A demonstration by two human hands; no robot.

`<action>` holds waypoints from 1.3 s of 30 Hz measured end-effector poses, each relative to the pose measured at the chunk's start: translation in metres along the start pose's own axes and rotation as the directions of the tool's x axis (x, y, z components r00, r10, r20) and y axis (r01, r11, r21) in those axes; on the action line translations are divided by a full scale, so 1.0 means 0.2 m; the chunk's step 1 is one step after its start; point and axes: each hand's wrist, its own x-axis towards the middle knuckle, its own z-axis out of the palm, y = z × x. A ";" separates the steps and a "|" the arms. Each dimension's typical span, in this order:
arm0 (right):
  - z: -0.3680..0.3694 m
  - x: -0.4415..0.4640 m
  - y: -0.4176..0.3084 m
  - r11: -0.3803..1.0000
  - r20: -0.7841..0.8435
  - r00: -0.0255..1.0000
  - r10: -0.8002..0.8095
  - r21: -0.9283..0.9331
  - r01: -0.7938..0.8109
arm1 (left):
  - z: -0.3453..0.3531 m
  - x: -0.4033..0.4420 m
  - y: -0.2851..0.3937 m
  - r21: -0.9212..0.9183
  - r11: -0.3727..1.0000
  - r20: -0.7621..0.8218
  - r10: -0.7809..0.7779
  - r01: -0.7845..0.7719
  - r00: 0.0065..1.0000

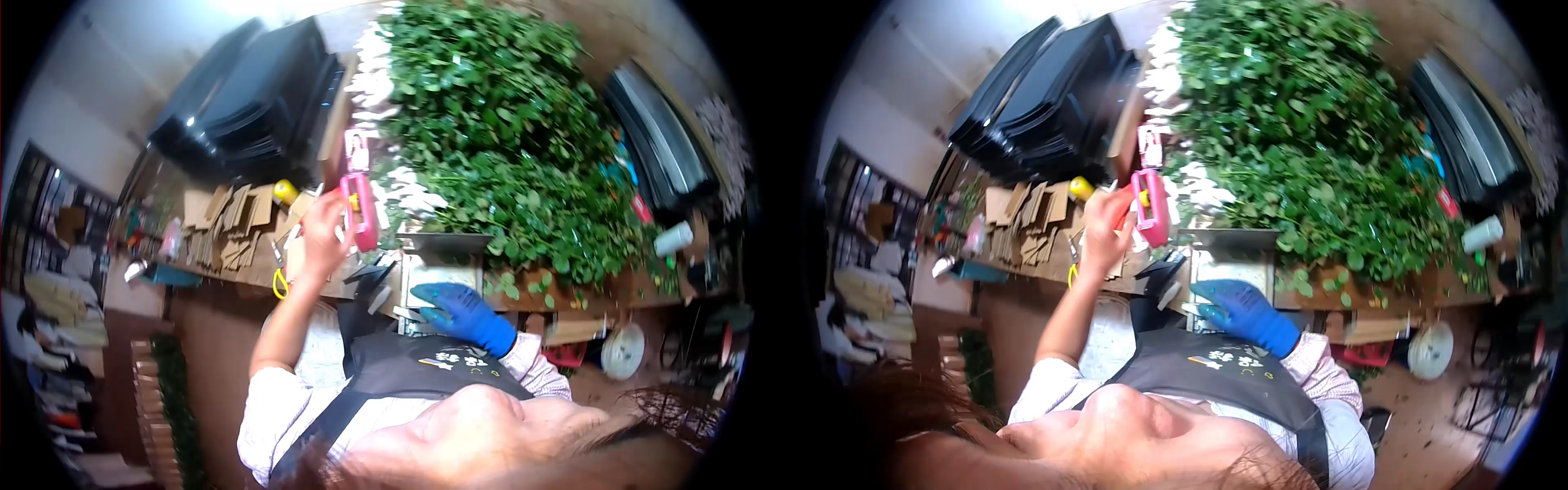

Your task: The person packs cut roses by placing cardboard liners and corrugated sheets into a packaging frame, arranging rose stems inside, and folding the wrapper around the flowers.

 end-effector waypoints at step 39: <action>-0.14 0.75 -0.26 0.985 -0.532 0.843 -0.078 -0.169 -0.016 | -0.32 0.59 0.43 -0.511 0.721 -0.353 0.319 -0.467 0.879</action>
